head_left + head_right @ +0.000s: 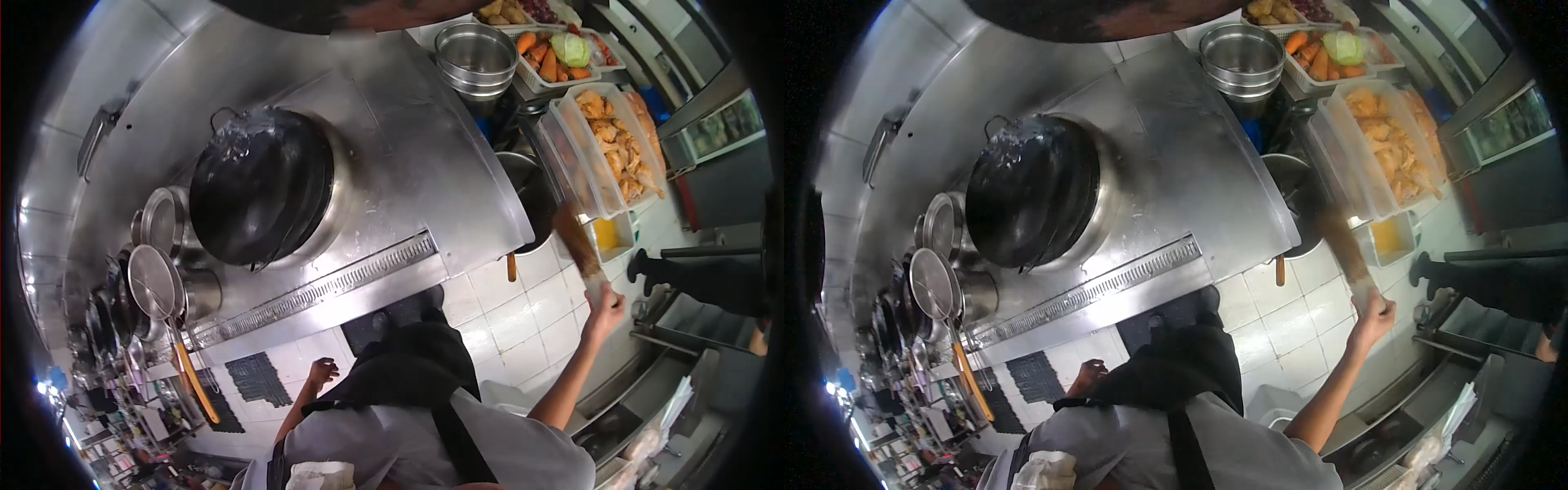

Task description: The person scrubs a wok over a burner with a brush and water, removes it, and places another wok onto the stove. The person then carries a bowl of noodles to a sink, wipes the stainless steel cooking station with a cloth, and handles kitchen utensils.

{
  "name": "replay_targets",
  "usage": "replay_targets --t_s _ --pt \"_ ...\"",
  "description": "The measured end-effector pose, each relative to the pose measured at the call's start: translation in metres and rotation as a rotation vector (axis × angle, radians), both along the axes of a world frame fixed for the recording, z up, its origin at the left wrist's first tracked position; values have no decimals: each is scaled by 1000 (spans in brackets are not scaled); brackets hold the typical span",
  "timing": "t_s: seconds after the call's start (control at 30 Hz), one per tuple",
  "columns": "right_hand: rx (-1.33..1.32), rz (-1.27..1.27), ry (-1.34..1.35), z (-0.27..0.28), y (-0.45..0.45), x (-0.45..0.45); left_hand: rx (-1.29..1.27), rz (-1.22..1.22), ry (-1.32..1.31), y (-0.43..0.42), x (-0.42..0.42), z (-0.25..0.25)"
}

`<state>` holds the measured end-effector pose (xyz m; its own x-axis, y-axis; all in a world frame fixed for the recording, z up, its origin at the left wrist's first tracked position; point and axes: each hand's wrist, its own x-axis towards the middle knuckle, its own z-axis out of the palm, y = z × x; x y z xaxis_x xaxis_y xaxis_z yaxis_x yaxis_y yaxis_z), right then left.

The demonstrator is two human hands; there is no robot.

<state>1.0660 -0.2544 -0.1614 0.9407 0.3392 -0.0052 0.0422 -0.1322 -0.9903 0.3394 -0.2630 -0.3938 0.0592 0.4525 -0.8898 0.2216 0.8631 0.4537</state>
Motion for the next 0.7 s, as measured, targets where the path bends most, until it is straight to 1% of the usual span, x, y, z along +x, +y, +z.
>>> replay_targets --t_s 0.03,0.1,0.17,0.2,0.23,0.27,0.3,0.33,0.37,0.43,0.53,0.6,0.63,0.7 --pt "193 33 106 14 -17 -9 47 17 -57 -4 -10 -13" --pt "180 322 259 33 -42 -34 30 59 -58 -8 -24 -35" --pt "181 570 388 43 -41 -71 513 -335 -233 -26 -63 -92" --pt "238 679 428 38 -27 -96 40 130 -168 -16 -50 -67" --pt "232 678 432 18 -16 -112 -2 194 -201 -16 -58 -74" --pt "258 574 466 17 8 -143 0 159 -99 -13 -56 -65" --pt "243 625 502 0 26 -149 2 125 6 -8 -54 -49" --pt "230 655 594 -20 42 -154 7 146 40 -7 -54 -42" --pt "83 686 530 -15 60 -169 15 155 45 -7 -56 -37" --pt "-38 780 87 -50 99 -182 30 183 61 -9 -60 -28" --pt "-257 818 -340 -65 151 -196 51 268 97 -19 -69 -19" --pt "-649 840 -585 -91 188 -185 44 341 146 -33 -70 -15" --pt "-840 836 -711 -107 207 -178 19 426 117 -42 -69 -10" --pt "-962 732 -794 -120 244 -178 -26 494 161 -64 -62 -10"
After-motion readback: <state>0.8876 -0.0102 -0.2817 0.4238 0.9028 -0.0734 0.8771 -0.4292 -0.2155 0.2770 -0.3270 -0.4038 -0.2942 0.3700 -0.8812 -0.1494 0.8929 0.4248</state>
